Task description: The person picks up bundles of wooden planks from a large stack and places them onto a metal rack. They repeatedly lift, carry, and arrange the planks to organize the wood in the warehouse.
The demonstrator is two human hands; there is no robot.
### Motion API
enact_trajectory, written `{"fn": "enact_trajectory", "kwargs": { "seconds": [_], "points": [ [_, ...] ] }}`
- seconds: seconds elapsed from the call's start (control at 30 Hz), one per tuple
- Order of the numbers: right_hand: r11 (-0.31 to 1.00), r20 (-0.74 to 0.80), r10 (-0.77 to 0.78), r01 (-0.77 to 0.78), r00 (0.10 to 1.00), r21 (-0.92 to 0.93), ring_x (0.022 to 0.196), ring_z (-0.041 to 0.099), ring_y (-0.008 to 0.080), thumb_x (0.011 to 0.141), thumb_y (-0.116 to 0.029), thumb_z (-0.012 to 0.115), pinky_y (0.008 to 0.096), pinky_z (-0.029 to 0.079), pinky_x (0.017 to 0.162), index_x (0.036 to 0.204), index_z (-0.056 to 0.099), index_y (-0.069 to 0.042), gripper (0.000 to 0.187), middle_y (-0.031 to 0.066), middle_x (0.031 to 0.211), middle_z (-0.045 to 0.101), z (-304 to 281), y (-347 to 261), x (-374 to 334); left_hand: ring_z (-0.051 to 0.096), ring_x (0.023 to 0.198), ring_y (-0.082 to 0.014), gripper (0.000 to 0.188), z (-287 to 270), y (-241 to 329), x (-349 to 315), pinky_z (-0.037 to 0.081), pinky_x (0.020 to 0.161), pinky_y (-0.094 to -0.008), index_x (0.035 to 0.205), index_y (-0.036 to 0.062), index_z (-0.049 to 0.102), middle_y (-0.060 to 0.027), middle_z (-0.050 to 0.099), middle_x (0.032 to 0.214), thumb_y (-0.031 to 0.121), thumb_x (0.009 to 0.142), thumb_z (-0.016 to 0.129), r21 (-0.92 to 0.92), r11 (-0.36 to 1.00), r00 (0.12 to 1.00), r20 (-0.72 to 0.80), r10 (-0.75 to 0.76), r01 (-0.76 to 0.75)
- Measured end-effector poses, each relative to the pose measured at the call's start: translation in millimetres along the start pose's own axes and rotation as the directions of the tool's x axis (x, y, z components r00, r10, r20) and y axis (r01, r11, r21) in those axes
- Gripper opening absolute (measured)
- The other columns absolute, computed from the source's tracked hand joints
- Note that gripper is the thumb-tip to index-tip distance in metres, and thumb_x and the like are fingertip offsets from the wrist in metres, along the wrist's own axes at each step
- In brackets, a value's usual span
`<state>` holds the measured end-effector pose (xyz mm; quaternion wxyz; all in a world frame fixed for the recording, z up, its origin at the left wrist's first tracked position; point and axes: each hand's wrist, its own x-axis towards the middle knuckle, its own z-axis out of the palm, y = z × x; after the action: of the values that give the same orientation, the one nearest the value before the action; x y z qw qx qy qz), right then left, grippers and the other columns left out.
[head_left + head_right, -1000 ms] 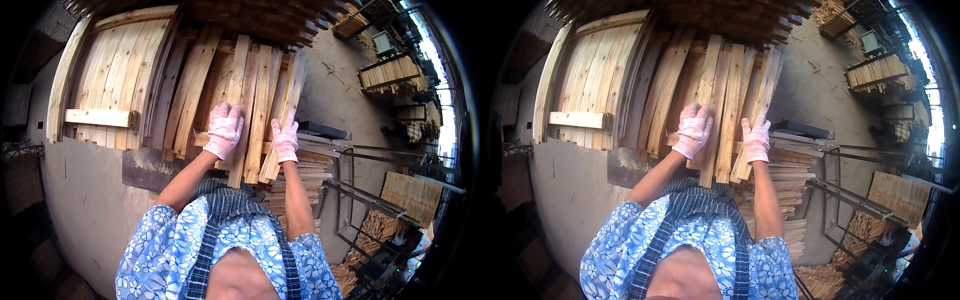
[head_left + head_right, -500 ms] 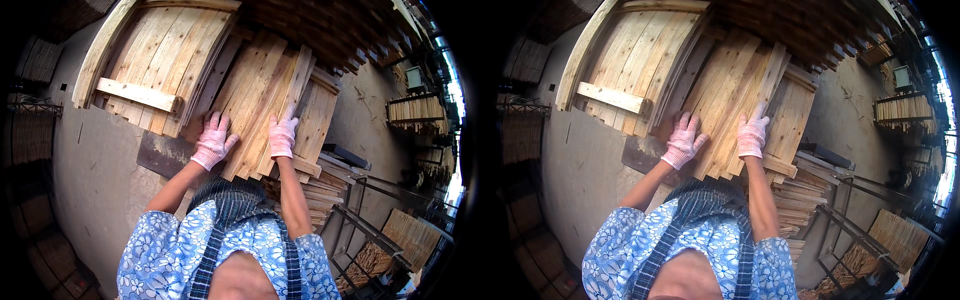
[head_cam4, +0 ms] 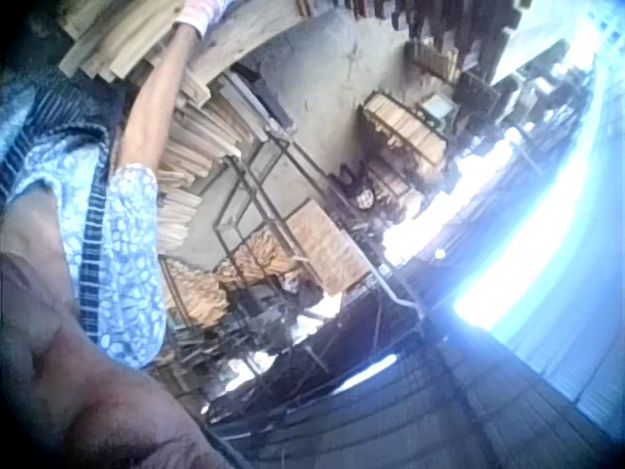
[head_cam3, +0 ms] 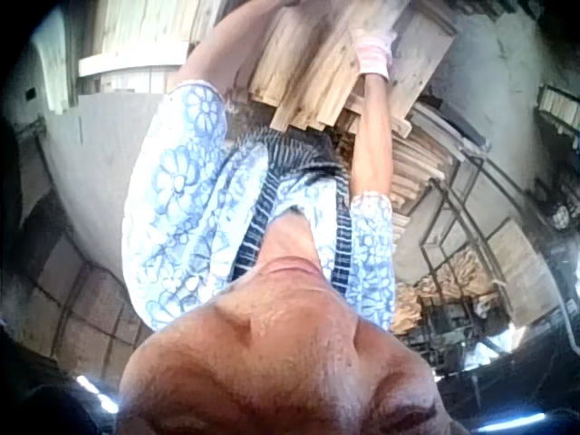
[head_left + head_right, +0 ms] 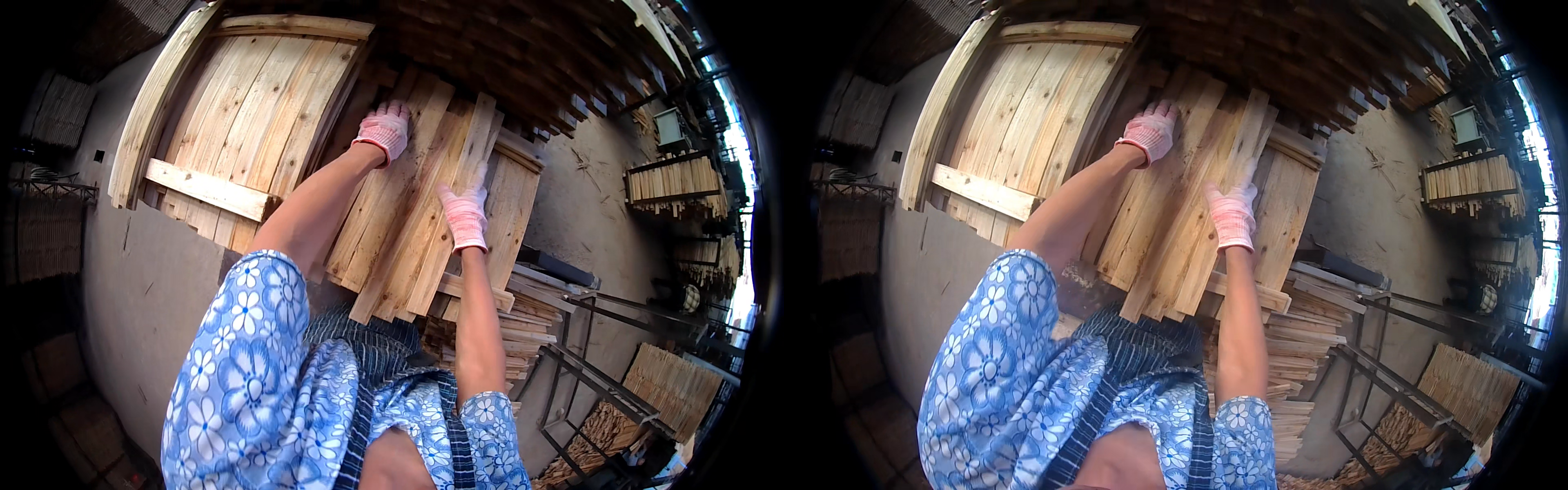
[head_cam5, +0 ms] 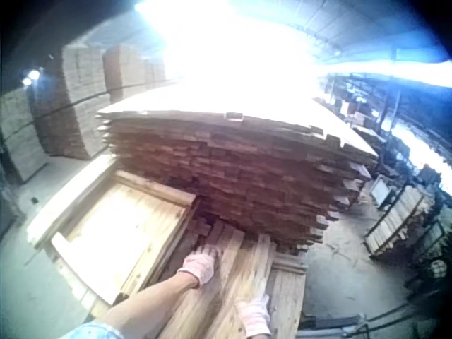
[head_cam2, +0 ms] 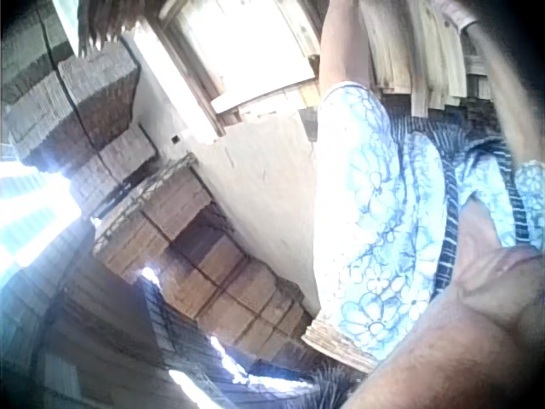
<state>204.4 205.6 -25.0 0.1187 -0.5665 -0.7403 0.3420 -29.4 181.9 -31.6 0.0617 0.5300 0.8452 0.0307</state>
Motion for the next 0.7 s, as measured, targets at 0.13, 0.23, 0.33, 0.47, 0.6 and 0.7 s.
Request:
{"fn": "enact_trajectory", "kwargs": {
  "seconds": [0.13, 0.23, 0.33, 0.47, 0.6, 0.7],
  "points": [
    [0.988, 0.041, 0.066, -0.059, 0.997, -0.139, 0.119, 0.056, 0.0544, 0.085, -0.038, 0.077, 0.0538, 0.049, 0.101, 0.163, 0.011, -0.025, 0.103, 0.0351, 0.141, 0.037, 9.9, -14.9, 0.3, 0.050, 0.133, -0.0321, 0.049, -8.0, 19.1, 2.8, 0.043, 0.106, -0.0452, 0.137, 0.0032, 0.052, -0.0168, 0.051, 0.141, 0.014, 0.090, 0.054, 0.162, 0.985, 0.996, 0.069, -0.064, 0.052],
    [0.980, 0.057, 0.092, -0.080, 0.994, -0.182, 0.110, 0.060, 0.0533, 0.086, -0.035, 0.077, 0.0541, 0.053, 0.094, 0.162, 0.011, -0.025, 0.101, 0.0328, 0.132, 0.042, 3.8, -22.7, 2.3, 0.049, 0.135, -0.0330, 0.049, -11.4, 12.8, 1.2, 0.041, 0.109, -0.0452, 0.138, 0.0045, 0.052, -0.0166, 0.050, 0.144, 0.013, 0.090, 0.055, 0.086, 0.996, 0.998, 0.061, -0.034, 0.029],
    [0.975, 0.049, 0.143, -0.132, 0.989, -0.180, 0.108, 0.061, 0.0524, 0.087, -0.034, 0.076, 0.0546, 0.053, 0.092, 0.162, 0.012, -0.025, 0.099, 0.0319, 0.130, 0.042, 0.6, -26.3, -4.9, 0.049, 0.135, -0.0345, 0.049, -18.4, 0.2, -9.4, 0.041, 0.110, -0.0454, 0.138, 0.0085, 0.053, -0.0159, 0.050, 0.144, 0.012, 0.089, 0.056, -0.082, 0.996, 0.999, 0.004, 0.037, -0.037],
    [0.992, 0.061, 0.094, -0.089, 0.994, -0.088, 0.107, 0.063, 0.0509, 0.088, -0.034, 0.074, 0.0546, 0.054, 0.092, 0.162, 0.014, -0.025, 0.096, 0.0310, 0.131, 0.043, 3.3, -16.7, -0.3, 0.057, 0.127, -0.0352, 0.048, -58.9, 12.5, 40.4, 0.053, 0.098, -0.0458, 0.135, 0.0124, 0.058, -0.0158, 0.057, 0.138, 0.010, 0.087, 0.057, 0.155, 0.988, 0.979, 0.199, -0.037, 0.006],
    [0.994, 0.037, 0.043, -0.039, 0.998, -0.103, 0.112, 0.061, 0.0493, 0.088, -0.037, 0.073, 0.0537, 0.053, 0.093, 0.161, 0.015, -0.025, 0.094, 0.0293, 0.134, 0.043, 10.3, -19.4, 0.5, 0.059, 0.126, -0.0386, 0.052, -41.9, -54.4, 99.7, 0.052, 0.102, -0.0496, 0.144, 0.0133, 0.053, -0.0195, 0.052, 0.146, 0.010, 0.092, 0.053, 0.400, 0.901, 0.970, 0.232, 0.077, -0.167],
    [0.991, 0.042, 0.092, -0.088, 0.995, -0.104, 0.119, 0.057, 0.0494, 0.088, -0.038, 0.074, 0.0535, 0.053, 0.095, 0.161, 0.016, -0.025, 0.094, 0.0297, 0.135, 0.043, 9.0, -17.2, 2.5, 0.057, 0.130, -0.0375, 0.051, -27.6, -64.5, 125.8, 0.049, 0.106, -0.0487, 0.144, 0.0087, 0.053, -0.0206, 0.052, 0.147, 0.010, 0.093, 0.052, 0.466, 0.825, 0.942, 0.248, 0.227, -0.321]
  ]
}}
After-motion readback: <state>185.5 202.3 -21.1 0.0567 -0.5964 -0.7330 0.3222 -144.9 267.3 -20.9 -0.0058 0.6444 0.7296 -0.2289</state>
